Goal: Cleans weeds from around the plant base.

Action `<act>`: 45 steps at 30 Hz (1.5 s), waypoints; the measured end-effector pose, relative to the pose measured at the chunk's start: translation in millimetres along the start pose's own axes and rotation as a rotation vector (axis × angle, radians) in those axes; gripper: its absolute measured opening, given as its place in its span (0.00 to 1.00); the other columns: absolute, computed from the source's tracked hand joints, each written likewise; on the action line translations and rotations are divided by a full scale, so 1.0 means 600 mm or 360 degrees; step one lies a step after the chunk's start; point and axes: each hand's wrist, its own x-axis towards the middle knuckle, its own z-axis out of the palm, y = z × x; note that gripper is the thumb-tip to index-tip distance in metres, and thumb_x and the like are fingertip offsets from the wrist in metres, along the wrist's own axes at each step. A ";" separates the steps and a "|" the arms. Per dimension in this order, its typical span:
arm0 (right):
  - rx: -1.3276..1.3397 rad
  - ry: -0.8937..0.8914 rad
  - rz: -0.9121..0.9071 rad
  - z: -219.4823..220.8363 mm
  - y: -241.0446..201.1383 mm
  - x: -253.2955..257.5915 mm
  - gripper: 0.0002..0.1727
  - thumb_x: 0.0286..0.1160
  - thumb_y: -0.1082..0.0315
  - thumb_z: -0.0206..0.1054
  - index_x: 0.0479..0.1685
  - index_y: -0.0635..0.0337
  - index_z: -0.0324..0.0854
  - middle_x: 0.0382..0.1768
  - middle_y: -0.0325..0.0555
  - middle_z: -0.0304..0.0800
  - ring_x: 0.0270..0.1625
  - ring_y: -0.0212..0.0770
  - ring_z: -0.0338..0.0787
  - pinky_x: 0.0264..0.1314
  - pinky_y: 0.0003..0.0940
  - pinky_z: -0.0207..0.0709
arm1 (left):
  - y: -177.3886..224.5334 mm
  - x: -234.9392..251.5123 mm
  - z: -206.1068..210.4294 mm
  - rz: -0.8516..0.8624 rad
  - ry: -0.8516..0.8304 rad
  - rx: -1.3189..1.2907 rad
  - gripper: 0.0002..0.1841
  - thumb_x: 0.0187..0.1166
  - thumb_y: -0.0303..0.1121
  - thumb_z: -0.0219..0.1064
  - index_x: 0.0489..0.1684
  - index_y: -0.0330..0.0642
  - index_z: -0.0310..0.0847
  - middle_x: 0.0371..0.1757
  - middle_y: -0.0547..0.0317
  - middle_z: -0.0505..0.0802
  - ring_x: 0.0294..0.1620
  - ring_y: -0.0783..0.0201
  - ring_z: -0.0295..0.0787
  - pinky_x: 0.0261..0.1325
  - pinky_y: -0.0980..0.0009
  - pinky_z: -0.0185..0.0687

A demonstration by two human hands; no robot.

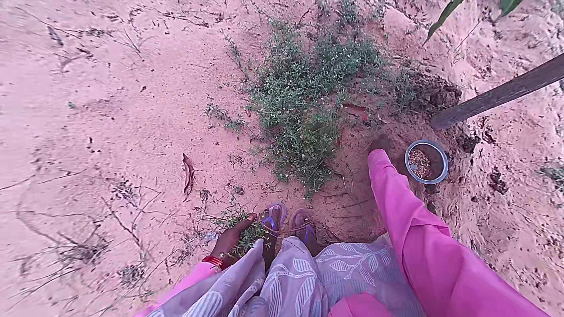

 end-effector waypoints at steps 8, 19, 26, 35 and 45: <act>-0.0514 -0.0274 -0.0364 0.024 -0.011 0.080 0.28 0.89 0.64 0.57 0.86 0.61 0.68 0.85 0.68 0.68 0.87 0.66 0.68 0.87 0.63 0.61 | -0.030 0.023 -0.035 -0.0174 0.0023 0.0038 0.12 0.89 0.33 0.56 0.55 0.39 0.84 0.42 0.60 0.93 0.40 0.71 0.90 0.45 0.73 0.86; 0.0385 -0.0328 0.0096 0.040 0.029 -0.042 0.26 0.98 0.55 0.47 0.69 0.70 0.78 0.62 0.64 0.84 0.59 0.51 0.84 0.64 0.48 0.75 | -0.031 0.026 -0.024 -0.0185 0.0053 0.0094 0.11 0.89 0.33 0.58 0.55 0.38 0.85 0.41 0.60 0.93 0.40 0.71 0.91 0.46 0.73 0.86; 0.0587 -0.0553 0.0056 0.111 0.071 -0.143 0.26 0.94 0.52 0.53 0.74 0.65 0.74 0.54 0.64 0.85 0.45 0.52 0.84 0.50 0.52 0.79 | -0.035 0.039 -0.034 -0.0168 0.0006 0.0275 0.12 0.88 0.36 0.59 0.56 0.41 0.87 0.45 0.59 0.94 0.45 0.69 0.91 0.52 0.69 0.86; -0.1386 -0.0561 -0.0899 0.093 -0.117 -0.049 0.36 0.76 0.65 0.69 0.86 0.65 0.66 0.87 0.69 0.65 0.76 0.74 0.79 0.68 0.76 0.74 | -0.041 0.029 -0.062 -0.0192 0.0064 0.0200 0.12 0.90 0.33 0.57 0.57 0.40 0.85 0.45 0.60 0.94 0.45 0.71 0.91 0.53 0.72 0.86; -0.1601 -0.0470 -0.0540 0.095 -0.132 -0.033 0.24 0.78 0.56 0.68 0.60 0.69 0.85 0.67 0.68 0.86 0.72 0.67 0.84 0.66 0.71 0.76 | -0.084 0.044 -0.108 -0.0102 0.0037 0.0438 0.12 0.87 0.36 0.62 0.56 0.40 0.89 0.49 0.61 0.95 0.50 0.73 0.90 0.60 0.70 0.84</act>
